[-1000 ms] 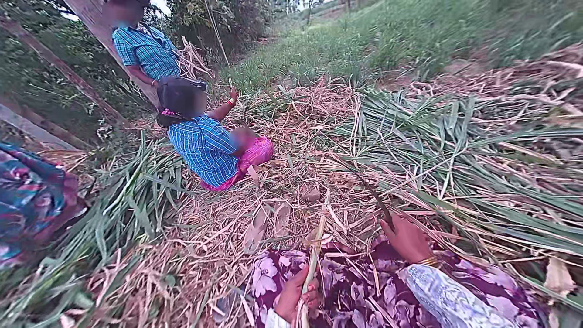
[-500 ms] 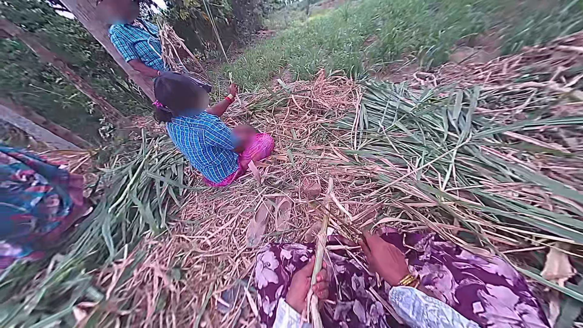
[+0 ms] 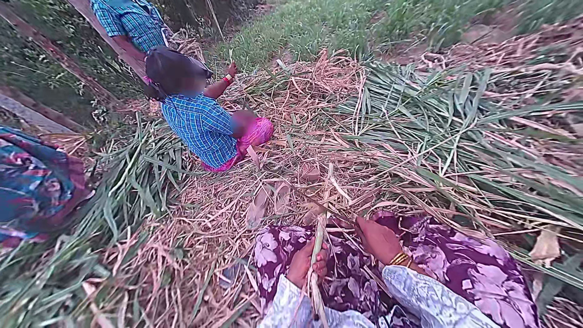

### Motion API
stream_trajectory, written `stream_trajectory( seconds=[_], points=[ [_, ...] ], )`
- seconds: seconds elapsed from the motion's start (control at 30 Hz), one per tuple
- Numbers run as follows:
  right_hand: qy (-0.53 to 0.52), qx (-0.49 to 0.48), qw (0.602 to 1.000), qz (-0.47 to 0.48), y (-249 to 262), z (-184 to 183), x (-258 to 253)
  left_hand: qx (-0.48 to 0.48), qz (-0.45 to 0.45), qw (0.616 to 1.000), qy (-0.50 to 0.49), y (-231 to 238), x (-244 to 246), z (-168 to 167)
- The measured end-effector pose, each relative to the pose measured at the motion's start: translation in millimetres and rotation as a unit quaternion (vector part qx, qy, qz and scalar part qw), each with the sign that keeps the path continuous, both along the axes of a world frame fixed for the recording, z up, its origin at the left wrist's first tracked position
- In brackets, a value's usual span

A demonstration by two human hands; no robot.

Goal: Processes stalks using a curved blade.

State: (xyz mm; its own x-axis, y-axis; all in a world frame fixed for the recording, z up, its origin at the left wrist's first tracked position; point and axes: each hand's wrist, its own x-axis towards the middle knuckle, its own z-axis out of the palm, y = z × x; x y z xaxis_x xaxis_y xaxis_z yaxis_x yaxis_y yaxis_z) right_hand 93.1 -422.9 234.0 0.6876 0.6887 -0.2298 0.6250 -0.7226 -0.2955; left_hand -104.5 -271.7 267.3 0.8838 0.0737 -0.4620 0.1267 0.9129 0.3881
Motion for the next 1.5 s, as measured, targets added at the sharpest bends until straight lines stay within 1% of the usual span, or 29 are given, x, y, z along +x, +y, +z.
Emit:
stream_trajectory(
  seconds=[0.03,0.1,0.2,0.27,0.33,0.37,0.43,0.47,0.53,0.57,0.6,0.63,0.7,0.73,0.77,0.83,0.9,0.97,1.03,1.07,1.13,1.17,1.2,1.27,1.33,1.37,1.4,1.43,1.5],
  points=[
    [0.036,-0.013,0.998,-0.04,0.6,-0.3,8.5,-0.002,-0.003,1.0,-0.001,-1.0,-1.9,-1.5],
    [0.037,0.008,0.996,-0.074,-0.8,4.5,16.1,0.007,-0.015,1.0,-0.002,-3.1,-4.6,-2.3],
    [0.026,0.112,0.993,-0.027,-4.7,12.6,8.7,0.05,-0.005,0.999,0.01,-5.0,-4.3,-5.9],
    [0.067,0.181,0.981,-0.027,-3.3,15.6,7.9,0.101,0.023,0.994,0.043,-5.7,1.3,-7.0],
    [0.171,0.24,0.953,-0.068,-0.3,20.5,7.0,0.146,0.061,0.984,0.085,-14.0,9.5,-5.2],
    [0.236,0.267,0.929,-0.096,2.2,23.0,3.2,0.163,0.076,0.979,0.096,-20.5,13.1,-4.7],
    [0.358,0.322,0.865,-0.145,7.9,24.7,-10.8,0.191,0.088,0.972,0.103,-36.4,20.0,-3.5],
    [0.391,0.332,0.844,-0.156,9.4,23.1,-18.0,0.212,0.079,0.969,0.1,-44.6,23.8,-4.9],
    [0.403,0.322,0.841,-0.16,10.8,20.2,-31.2,0.292,0.049,0.95,0.101,-58.4,31.7,-10.6],
    [0.408,0.32,0.84,-0.159,10.0,20.5,-36.2,0.359,0.026,0.928,0.101,-62.2,34.1,-13.3],
    [0.415,0.327,0.834,-0.162,8.1,21.7,-39.2,0.441,-0.001,0.892,0.102,-62.6,35.6,-15.1],
    [0.425,0.335,0.824,-0.168,5.8,25.4,-39.6,0.533,-0.035,0.839,0.104,-58.8,36.6,-15.4],
    [0.444,0.346,0.806,-0.182,0.0,33.8,-36.0,0.688,-0.097,0.712,0.103,-47.9,37.7,-11.0],
    [0.448,0.352,0.8,-0.187,-2.2,37.2,-34.5,0.732,-0.12,0.662,0.105,-44.5,38.9,-8.3],
    [0.449,0.355,0.798,-0.191,-4.0,40.6,-33.7,0.761,-0.134,0.625,0.11,-43.3,40.5,-5.3],
    [0.442,0.356,0.8,-0.194,-6.5,48.6,-32.3,0.8,-0.129,0.572,0.125,-43.2,45.0,2.3],
    [0.451,0.346,0.802,-0.184,-10.0,55.9,-33.8,0.825,-0.092,0.539,0.142,-36.6,49.5,8.6],
    [0.473,0.336,0.8,-0.153,-12.2,59.3,-39.5,0.833,-0.072,0.523,0.166,-22.3,55.0,18.8],
    [0.502,0.331,0.79,-0.12,-15.1,65.3,-44.5,0.841,-0.015,0.498,0.21,1.4,60.7,27.4],
    [0.515,0.33,0.783,-0.112,-19.1,69.1,-45.4,0.83,0.013,0.492,0.262,23.1,60.4,31.9],
    [0.526,0.341,0.77,-0.117,-30.7,74.6,-45.4,0.778,0.042,0.497,0.383,82.5,45.2,36.1],
    [0.521,0.356,0.765,-0.134,-35.8,76.0,-43.2,0.756,0.046,0.493,0.428,107.8,32.8,37.9],
    [0.51,0.379,0.757,-0.152,-39.3,76.0,-38.0,0.754,0.045,0.479,0.448,127.1,21.6,38.7],
    [0.479,0.428,0.74,-0.198,-42.7,74.8,-21.9,0.794,0.043,0.443,0.415,143.6,9.4,35.5],
    [0.456,0.481,0.708,-0.243,-41.2,73.5,-9.2,0.843,0.035,0.416,0.338,131.6,5.2,27.4],
    [0.446,0.504,0.693,-0.259,-38.6,75.1,-4.1,0.856,0.03,0.423,0.294,118.0,7.1,23.9],
    [0.435,0.522,0.682,-0.27,-35.4,77.1,-0.1,0.855,0.017,0.457,0.247,101.1,10.1,21.9],
    [0.427,0.534,0.675,-0.277,-32.5,79.2,2.3,0.827,-0.01,0.526,0.198,83.5,12.8,21.1],
    [0.41,0.547,0.672,-0.286,-27.9,82.1,6.0,0.716,-0.075,0.687,0.097,50.5,18.9,19.6]
  ],
)
